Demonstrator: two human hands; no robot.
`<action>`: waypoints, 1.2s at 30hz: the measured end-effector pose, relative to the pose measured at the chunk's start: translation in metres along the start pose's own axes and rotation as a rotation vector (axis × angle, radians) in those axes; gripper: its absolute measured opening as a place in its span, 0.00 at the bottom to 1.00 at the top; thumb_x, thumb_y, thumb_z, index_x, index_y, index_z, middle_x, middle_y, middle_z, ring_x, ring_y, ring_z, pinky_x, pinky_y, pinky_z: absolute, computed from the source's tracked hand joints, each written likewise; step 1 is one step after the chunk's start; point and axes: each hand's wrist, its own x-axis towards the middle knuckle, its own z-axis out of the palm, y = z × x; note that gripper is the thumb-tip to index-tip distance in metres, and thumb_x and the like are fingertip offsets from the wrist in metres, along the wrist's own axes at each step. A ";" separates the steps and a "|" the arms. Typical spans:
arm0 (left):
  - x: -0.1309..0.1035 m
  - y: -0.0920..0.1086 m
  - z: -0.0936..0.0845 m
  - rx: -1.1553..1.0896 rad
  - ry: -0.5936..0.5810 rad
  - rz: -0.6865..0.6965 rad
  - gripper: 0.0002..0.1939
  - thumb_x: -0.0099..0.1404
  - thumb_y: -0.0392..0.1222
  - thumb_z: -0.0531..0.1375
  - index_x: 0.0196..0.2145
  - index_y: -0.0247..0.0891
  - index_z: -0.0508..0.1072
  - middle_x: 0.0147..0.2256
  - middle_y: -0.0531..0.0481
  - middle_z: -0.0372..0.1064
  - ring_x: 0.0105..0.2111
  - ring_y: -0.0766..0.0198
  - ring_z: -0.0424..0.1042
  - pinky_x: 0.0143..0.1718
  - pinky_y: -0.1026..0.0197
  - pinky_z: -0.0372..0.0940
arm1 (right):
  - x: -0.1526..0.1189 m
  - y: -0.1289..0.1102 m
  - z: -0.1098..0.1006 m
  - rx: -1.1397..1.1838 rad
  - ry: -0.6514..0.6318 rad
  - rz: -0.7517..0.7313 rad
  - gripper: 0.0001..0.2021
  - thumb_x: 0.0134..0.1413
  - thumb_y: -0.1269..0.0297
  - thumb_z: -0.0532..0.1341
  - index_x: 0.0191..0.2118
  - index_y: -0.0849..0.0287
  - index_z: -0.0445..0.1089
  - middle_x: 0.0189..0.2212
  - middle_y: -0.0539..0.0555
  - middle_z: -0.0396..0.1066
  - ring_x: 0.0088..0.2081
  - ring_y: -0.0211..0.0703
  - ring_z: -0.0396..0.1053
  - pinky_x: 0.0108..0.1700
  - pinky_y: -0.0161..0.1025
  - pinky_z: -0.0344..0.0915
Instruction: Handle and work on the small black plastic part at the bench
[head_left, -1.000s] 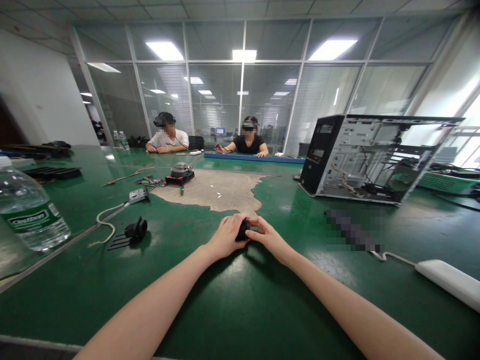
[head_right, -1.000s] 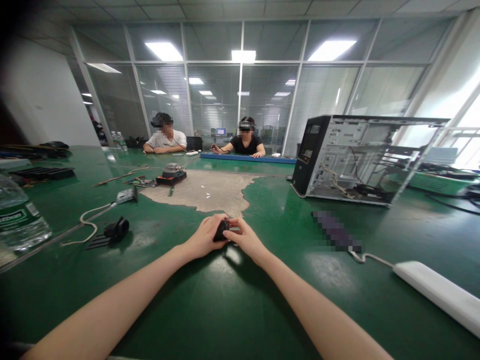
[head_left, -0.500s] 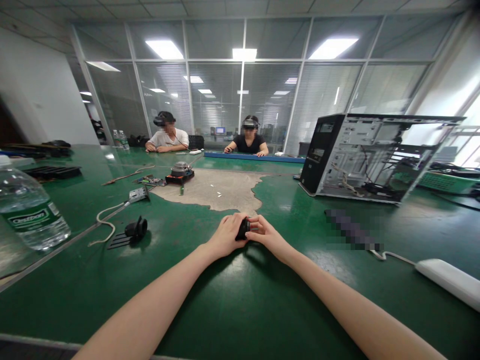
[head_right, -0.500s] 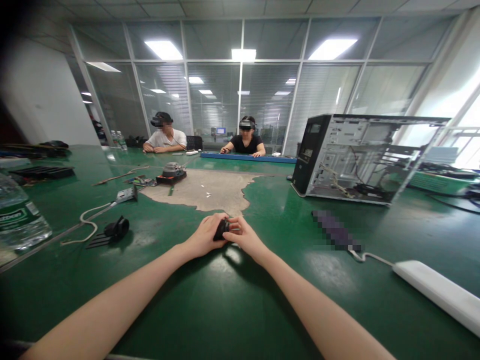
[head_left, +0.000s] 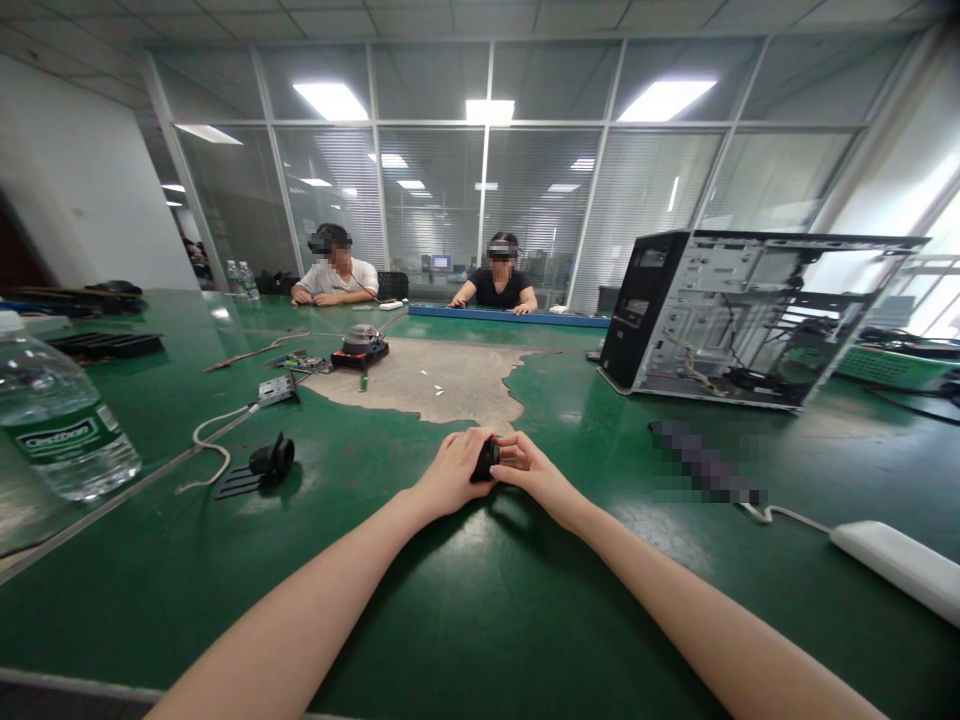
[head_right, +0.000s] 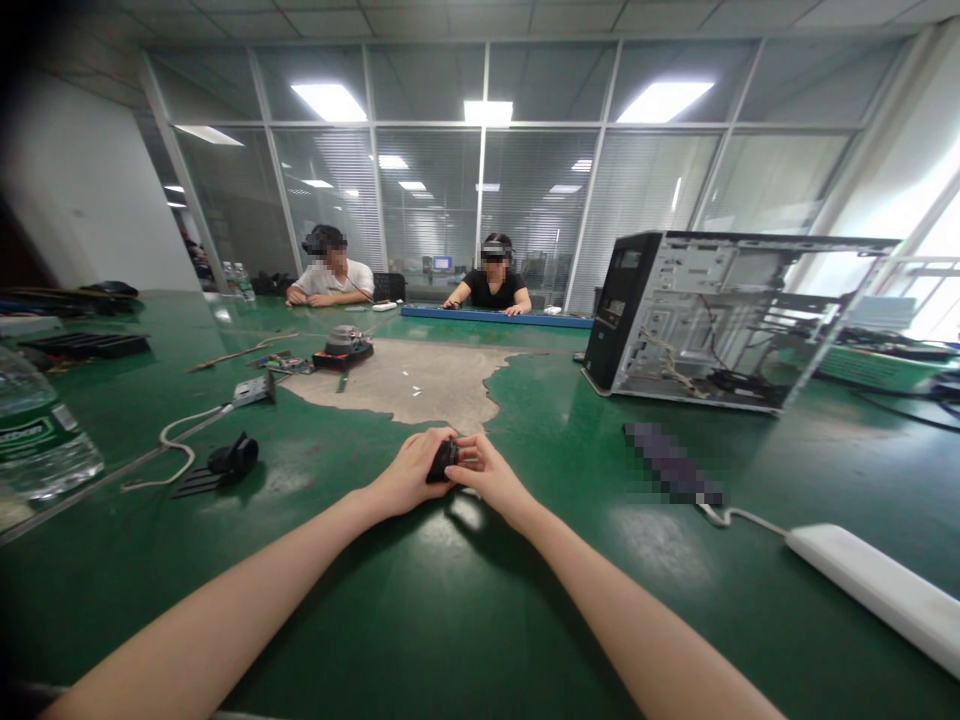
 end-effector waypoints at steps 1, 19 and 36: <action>0.000 0.000 0.000 -0.002 0.002 0.002 0.29 0.51 0.39 0.59 0.48 0.42 0.52 0.45 0.47 0.58 0.47 0.57 0.59 0.50 0.52 0.51 | -0.001 -0.001 0.001 0.014 -0.001 -0.004 0.17 0.37 0.61 0.65 0.35 0.55 0.60 0.32 0.49 0.66 0.35 0.38 0.66 0.40 0.40 0.61; 0.000 0.003 -0.003 -0.024 0.004 -0.007 0.28 0.51 0.39 0.59 0.48 0.42 0.53 0.45 0.47 0.58 0.47 0.57 0.59 0.49 0.51 0.51 | 0.000 -0.001 0.004 0.023 0.035 -0.010 0.14 0.40 0.59 0.63 0.33 0.56 0.60 0.31 0.48 0.66 0.33 0.37 0.65 0.37 0.38 0.62; 0.000 0.002 -0.001 -0.001 -0.008 -0.012 0.29 0.51 0.40 0.59 0.49 0.42 0.52 0.46 0.46 0.57 0.48 0.57 0.58 0.50 0.52 0.51 | 0.001 0.002 0.002 0.004 0.047 -0.023 0.15 0.39 0.58 0.62 0.34 0.56 0.60 0.33 0.49 0.65 0.33 0.37 0.65 0.37 0.40 0.62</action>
